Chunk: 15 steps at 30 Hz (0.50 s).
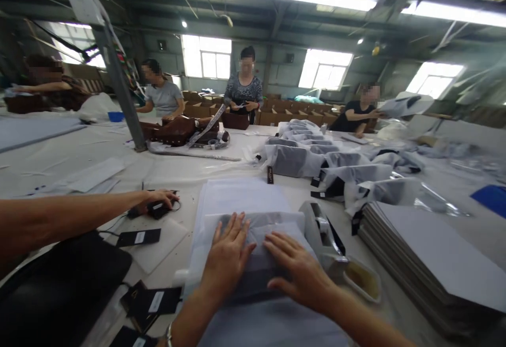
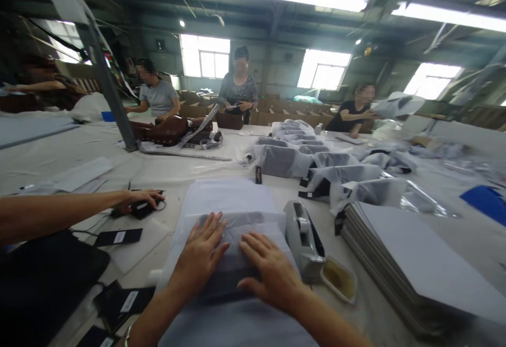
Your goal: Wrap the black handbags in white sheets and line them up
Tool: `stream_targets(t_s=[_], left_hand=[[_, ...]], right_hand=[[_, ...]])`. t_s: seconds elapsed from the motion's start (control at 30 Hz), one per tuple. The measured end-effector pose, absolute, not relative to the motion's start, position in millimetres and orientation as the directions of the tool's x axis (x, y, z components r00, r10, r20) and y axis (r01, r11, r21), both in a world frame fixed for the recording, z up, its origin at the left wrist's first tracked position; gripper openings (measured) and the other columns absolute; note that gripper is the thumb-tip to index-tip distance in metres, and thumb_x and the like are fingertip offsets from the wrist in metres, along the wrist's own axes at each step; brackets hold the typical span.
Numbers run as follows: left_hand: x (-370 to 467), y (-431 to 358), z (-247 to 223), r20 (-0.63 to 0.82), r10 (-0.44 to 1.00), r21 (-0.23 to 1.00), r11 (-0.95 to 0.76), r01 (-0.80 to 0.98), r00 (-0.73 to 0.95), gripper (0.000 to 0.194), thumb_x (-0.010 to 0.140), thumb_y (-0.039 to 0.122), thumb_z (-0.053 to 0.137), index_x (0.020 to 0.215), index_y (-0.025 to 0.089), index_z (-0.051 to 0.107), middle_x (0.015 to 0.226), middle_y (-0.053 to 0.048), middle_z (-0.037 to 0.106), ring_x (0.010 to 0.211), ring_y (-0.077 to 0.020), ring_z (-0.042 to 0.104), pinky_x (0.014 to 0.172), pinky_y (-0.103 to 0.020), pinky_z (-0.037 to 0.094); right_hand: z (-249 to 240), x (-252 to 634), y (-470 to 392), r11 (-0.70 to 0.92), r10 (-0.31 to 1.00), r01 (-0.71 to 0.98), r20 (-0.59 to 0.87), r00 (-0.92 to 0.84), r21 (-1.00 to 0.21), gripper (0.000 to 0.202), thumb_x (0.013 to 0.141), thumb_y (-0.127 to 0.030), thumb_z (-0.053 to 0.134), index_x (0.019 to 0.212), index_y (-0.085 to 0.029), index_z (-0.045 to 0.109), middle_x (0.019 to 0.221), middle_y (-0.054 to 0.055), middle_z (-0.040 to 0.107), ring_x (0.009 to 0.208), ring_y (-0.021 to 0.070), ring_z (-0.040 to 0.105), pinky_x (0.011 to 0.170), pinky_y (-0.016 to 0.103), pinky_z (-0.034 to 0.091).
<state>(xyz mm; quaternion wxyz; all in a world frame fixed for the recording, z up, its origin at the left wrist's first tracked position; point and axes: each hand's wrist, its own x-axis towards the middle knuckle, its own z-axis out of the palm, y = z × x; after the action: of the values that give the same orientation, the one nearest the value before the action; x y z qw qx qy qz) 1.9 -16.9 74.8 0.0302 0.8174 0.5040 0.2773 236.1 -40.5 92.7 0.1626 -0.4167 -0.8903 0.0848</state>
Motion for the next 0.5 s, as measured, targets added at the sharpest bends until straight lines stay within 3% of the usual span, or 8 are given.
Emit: stream_targets(t_s=[0.07, 0.13, 0.2, 0.27, 0.4, 0.5], left_hand=[[8.4, -10.9, 70.4, 0.347, 0.858, 0.294, -0.482, 0.825, 0.378, 0.053, 0.097, 0.045, 0.044, 0.143, 0.019, 0.044, 0.152, -0.011, 0.038, 0.143, -0.0312, 0.03, 0.112, -0.061, 0.031], [10.5, -3.8, 68.2, 0.28, 0.875, 0.289, -0.469, 0.834, 0.395, 0.056, 0.097, 0.049, 0.043, 0.143, 0.018, 0.043, 0.152, -0.011, 0.037, 0.143, -0.0308, 0.029, 0.112, -0.061, 0.032], [8.2, 2.2, 68.8, 0.245, 0.884, 0.299, -0.46, 0.836, 0.399, 0.057, 0.097, 0.052, 0.04, 0.143, 0.019, 0.044, 0.152, -0.011, 0.037, 0.142, -0.0301, 0.031, 0.111, -0.06, 0.033], [1.1, 5.6, 70.2, 0.274, 0.883, 0.315, -0.456, 0.832, 0.381, 0.055, 0.097, 0.053, 0.039, 0.143, 0.022, 0.045, 0.152, -0.01, 0.038, 0.141, -0.0295, 0.035, 0.111, -0.059, 0.033], [-27.7, 6.6, 64.5, 0.501, 0.816, 0.322, -0.484, 0.814, 0.287, 0.056, 0.097, 0.048, 0.039, 0.149, 0.033, 0.029, 0.152, -0.006, 0.041, 0.14, -0.028, 0.037, 0.111, -0.058, 0.035], [-52.4, 10.8, 52.3, 0.577, 0.784, 0.332, -0.482, 0.811, 0.23, 0.06, 0.095, 0.047, 0.04, 0.151, 0.041, 0.017, 0.152, -0.002, 0.042, 0.138, -0.0295, 0.039, 0.11, -0.062, 0.034]], right_hand=[[77.9, 233.5, -51.1, 0.644, 0.763, 0.717, 0.162, -0.626, -0.265, 0.095, 0.071, -0.05, 0.077, 0.15, -0.02, 0.032, 0.156, 0.014, 0.03, 0.144, 0.0345, 0.023, 0.117, 0.054, 0.028], [64.7, 230.9, -52.1, 0.646, 0.763, 0.73, 0.148, -0.63, -0.225, 0.092, 0.074, -0.031, 0.075, 0.152, -0.022, 0.027, 0.158, 0.013, 0.024, 0.146, 0.0332, 0.018, 0.117, 0.054, 0.026], [56.1, 229.3, -47.7, 0.645, 0.765, 0.743, 0.162, -0.624, -0.179, 0.082, 0.078, -0.01, 0.06, 0.152, -0.025, 0.027, 0.158, 0.011, 0.024, 0.146, 0.0298, 0.016, 0.117, 0.053, 0.025], [54.9, 229.5, -40.6, 0.644, 0.765, 0.746, 0.165, -0.623, -0.17, 0.082, 0.076, -0.002, 0.052, 0.151, -0.026, 0.029, 0.158, 0.011, 0.025, 0.146, 0.0294, 0.015, 0.117, 0.053, 0.026], [78.6, 235.2, -19.6, 0.668, 0.739, 0.692, 0.137, -0.66, -0.272, 0.093, 0.07, -0.018, 0.068, 0.152, -0.026, 0.025, 0.159, 0.013, 0.023, 0.145, 0.0344, 0.018, 0.117, 0.051, 0.026], [109.5, 239.8, 3.5, 0.675, 0.724, 0.645, 0.153, -0.672, -0.358, 0.091, 0.072, -0.036, 0.074, 0.151, -0.028, 0.03, 0.156, 0.013, 0.031, 0.143, 0.0331, 0.028, 0.115, 0.047, 0.029]])
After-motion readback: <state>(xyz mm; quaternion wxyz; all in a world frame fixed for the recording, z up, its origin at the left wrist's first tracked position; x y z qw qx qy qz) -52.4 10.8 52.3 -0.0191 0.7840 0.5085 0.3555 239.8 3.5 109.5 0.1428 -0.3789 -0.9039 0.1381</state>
